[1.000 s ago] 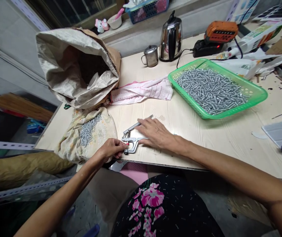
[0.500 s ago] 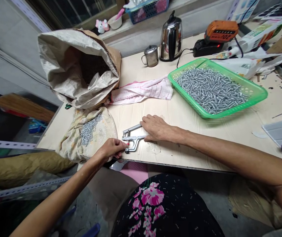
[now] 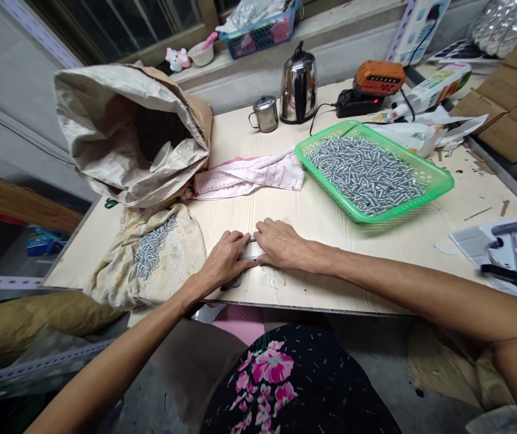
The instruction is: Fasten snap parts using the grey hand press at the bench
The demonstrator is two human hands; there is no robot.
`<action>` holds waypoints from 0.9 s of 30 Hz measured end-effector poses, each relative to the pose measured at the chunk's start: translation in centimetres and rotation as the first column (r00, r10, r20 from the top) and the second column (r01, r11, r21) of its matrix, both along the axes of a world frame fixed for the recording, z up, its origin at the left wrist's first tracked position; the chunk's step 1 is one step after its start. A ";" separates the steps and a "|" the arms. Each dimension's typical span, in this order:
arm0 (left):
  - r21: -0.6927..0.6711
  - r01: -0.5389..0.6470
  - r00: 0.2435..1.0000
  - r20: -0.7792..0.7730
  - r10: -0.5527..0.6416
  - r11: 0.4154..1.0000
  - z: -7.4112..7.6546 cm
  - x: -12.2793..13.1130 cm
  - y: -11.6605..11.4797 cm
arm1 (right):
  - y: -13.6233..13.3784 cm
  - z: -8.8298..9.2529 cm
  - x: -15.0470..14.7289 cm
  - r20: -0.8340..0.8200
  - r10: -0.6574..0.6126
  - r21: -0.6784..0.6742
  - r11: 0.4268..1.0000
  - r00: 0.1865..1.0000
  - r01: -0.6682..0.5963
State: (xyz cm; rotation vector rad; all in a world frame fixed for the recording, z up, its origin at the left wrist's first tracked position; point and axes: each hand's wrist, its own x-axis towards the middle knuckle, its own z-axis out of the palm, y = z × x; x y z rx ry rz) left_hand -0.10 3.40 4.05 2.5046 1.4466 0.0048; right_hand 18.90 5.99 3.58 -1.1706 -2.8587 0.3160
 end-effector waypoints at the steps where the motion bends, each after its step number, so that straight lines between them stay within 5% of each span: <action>1: -0.004 -0.016 1.000 0.000 0.016 1.000 0.0 0.1 0.1 | 0.0 0.1 -0.1 0.012 -0.008 0.006 1.000 1.000 0.008; 14: 0.008 -0.103 0.994 0.044 0.103 0.995 -0.5 0.8 0.2 | 1.1 -2.0 0.5 -0.164 0.115 0.063 0.992 0.980 -0.106; 17: 0.146 -0.183 0.980 0.102 0.169 0.972 -1.3 1.0 -2.4 | 2.0 -1.4 1.0 -0.146 0.153 0.066 0.987 0.977 -0.145; 22: 0.305 -0.088 0.986 0.163 0.039 0.948 -3.8 1.5 -8.6 | 4.2 -1.2 1.4 -0.076 0.108 0.046 0.993 0.991 -0.105; 27: 0.306 -0.087 0.980 0.195 0.026 0.948 -5.0 1.6 -9.8 | 6.5 -0.9 -0.4 0.046 0.064 0.156 0.985 0.997 -0.070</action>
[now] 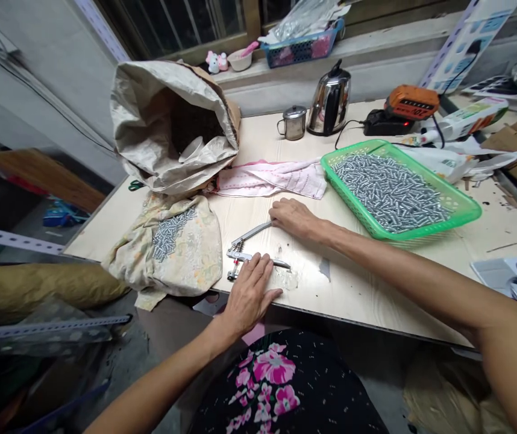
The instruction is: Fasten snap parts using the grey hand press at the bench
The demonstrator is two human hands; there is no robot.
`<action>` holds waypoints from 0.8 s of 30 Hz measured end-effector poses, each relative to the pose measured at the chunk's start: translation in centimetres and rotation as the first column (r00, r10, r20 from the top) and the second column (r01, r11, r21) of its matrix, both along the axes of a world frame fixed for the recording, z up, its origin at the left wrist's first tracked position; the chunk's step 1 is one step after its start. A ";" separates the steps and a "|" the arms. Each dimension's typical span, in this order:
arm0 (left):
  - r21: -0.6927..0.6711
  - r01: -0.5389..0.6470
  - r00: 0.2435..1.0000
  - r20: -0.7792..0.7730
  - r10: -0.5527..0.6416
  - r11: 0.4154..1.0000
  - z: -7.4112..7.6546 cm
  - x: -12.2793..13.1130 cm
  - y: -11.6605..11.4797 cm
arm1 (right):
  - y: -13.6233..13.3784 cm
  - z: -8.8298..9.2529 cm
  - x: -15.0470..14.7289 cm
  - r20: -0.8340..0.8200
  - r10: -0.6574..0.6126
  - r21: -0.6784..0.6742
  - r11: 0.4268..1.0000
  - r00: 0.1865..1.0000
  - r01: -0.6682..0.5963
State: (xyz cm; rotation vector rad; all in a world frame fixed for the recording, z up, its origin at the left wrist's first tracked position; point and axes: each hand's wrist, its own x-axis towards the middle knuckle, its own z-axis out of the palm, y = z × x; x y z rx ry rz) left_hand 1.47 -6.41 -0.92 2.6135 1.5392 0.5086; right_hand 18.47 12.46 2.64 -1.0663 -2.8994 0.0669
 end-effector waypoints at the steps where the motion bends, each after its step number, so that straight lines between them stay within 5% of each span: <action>1: -0.001 0.001 1.000 0.011 -0.001 1.000 0.0 0.0 0.2 | 0.0 0.4 -0.7 0.013 -0.019 0.010 1.000 1.000 0.019; 4: -0.006 -0.001 0.999 0.045 0.001 1.000 -0.1 0.0 0.5 | -1.6 2.0 -3.3 0.001 0.068 0.030 0.997 0.998 -0.068; 7: -0.002 -0.018 0.996 0.087 0.018 1.000 0.0 0.1 -0.1 | -4.8 2.6 -6.2 -0.044 0.393 -0.009 0.919 0.919 -0.393; 10: 0.008 0.066 0.989 0.131 -0.067 0.998 0.6 -0.5 -1.5 | -6.9 1.7 -8.2 -0.034 0.530 -0.047 0.846 0.847 -0.531; 13: 0.159 0.133 0.978 0.140 -0.155 0.978 2.0 -3.2 -2.5 | -7.1 0.3 -9.3 -0.037 0.577 -0.007 0.816 0.816 -0.578; 16: 0.307 -0.170 0.984 0.096 0.148 0.937 3.8 -8.5 -1.5 | -6.9 -0.4 -9.8 -0.052 0.602 0.040 0.798 0.797 -0.601; 19: 0.252 -0.548 0.825 0.003 0.565 0.798 5.2 -14.3 1.6 | -7.2 -0.3 -9.8 -0.033 0.602 0.075 0.798 0.798 -0.599; 21: 0.177 -0.640 0.744 -0.101 0.661 0.748 5.6 -17.1 4.1 | -7.3 -0.3 -9.5 -0.032 0.618 0.107 0.784 0.786 -0.612; 24: 0.091 -0.630 0.726 -0.285 0.626 0.771 5.4 -18.9 7.2 | -7.2 -0.8 -9.4 -0.032 0.658 0.163 0.747 0.753 -0.645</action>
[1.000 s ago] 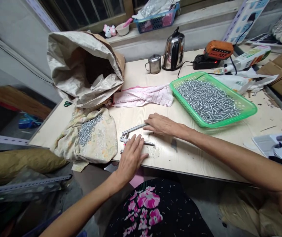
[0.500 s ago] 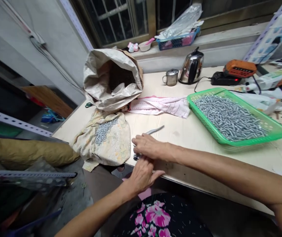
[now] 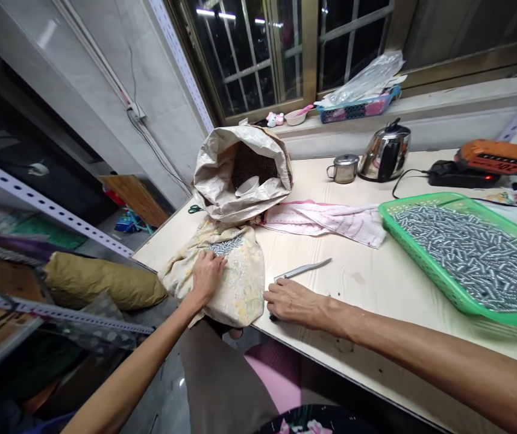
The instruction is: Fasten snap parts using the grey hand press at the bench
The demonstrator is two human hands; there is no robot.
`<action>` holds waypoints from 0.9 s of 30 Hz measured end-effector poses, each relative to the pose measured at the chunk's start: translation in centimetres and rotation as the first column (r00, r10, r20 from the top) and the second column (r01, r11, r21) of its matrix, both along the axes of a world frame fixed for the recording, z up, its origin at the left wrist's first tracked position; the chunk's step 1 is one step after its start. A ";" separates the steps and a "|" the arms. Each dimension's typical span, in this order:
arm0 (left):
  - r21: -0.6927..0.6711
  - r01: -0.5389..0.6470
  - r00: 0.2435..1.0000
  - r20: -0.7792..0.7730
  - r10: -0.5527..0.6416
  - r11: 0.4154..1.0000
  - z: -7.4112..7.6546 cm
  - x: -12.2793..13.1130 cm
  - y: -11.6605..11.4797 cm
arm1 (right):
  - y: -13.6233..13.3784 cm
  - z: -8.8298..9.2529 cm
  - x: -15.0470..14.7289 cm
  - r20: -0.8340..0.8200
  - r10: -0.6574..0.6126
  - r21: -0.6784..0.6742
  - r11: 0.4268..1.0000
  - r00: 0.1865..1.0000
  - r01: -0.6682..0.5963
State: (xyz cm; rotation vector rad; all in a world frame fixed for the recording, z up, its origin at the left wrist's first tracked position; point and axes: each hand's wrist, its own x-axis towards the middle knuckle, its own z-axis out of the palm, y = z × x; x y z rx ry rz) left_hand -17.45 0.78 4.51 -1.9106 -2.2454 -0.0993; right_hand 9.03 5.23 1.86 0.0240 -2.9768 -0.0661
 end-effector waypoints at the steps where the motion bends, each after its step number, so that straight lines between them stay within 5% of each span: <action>1: -0.049 0.017 0.999 -0.035 -0.019 0.999 -0.1 -0.1 0.7 | 0.0 -0.2 -0.1 -0.008 0.010 -0.006 1.000 1.000 -0.010; 6: -0.185 0.076 0.981 -0.162 -0.106 0.980 -0.4 -0.4 2.0 | 0.6 1.3 0.1 -0.110 -0.176 -0.296 0.945 0.978 0.136; 10: -0.072 0.164 0.970 -0.169 -0.174 0.984 -1.1 -1.9 2.9 | 2.5 6.3 5.5 -0.349 -0.541 -0.346 0.833 0.765 0.431; 13: 0.065 0.224 0.973 0.033 -0.226 0.972 -0.7 -1.7 3.0 | 2.8 11.1 12.1 -0.395 -0.753 -0.197 0.629 0.526 0.752; 15: 0.097 0.168 0.939 0.286 -0.189 0.981 0.4 -0.1 2.0 | 2.3 13.2 15.4 -0.402 -0.837 -0.074 0.434 0.372 0.898; 16: 0.071 0.127 0.897 0.417 -0.145 0.989 1.0 1.1 1.3 | 2.0 13.6 16.4 -0.406 -0.849 -0.034 0.385 0.339 0.922; 18: -0.019 0.096 0.783 0.619 -0.064 0.995 1.9 3.8 -0.1 | 1.3 13.0 16.8 -0.379 -0.837 -0.020 0.434 0.395 0.901; 20: -0.075 0.096 0.669 0.744 -0.009 0.993 2.0 6.3 -1.2 | 0.4 10.8 15.1 -0.272 -0.771 -0.112 0.620 0.576 0.776; 22: -0.115 0.115 0.578 0.816 0.027 0.987 1.4 8.1 -1.9 | -0.7 7.8 12.3 -0.131 -0.666 -0.238 0.740 0.735 0.629; 24: -0.151 0.132 0.519 0.853 0.062 0.980 0.3 9.1 -2.5 | -1.9 4.9 9.4 0.003 -0.593 -0.305 0.766 0.805 0.565; 27: -0.184 0.140 0.478 0.873 0.096 0.973 -1.1 9.6 -3.1 | -2.9 1.6 6.6 0.145 -0.594 -0.292 0.738 0.791 0.608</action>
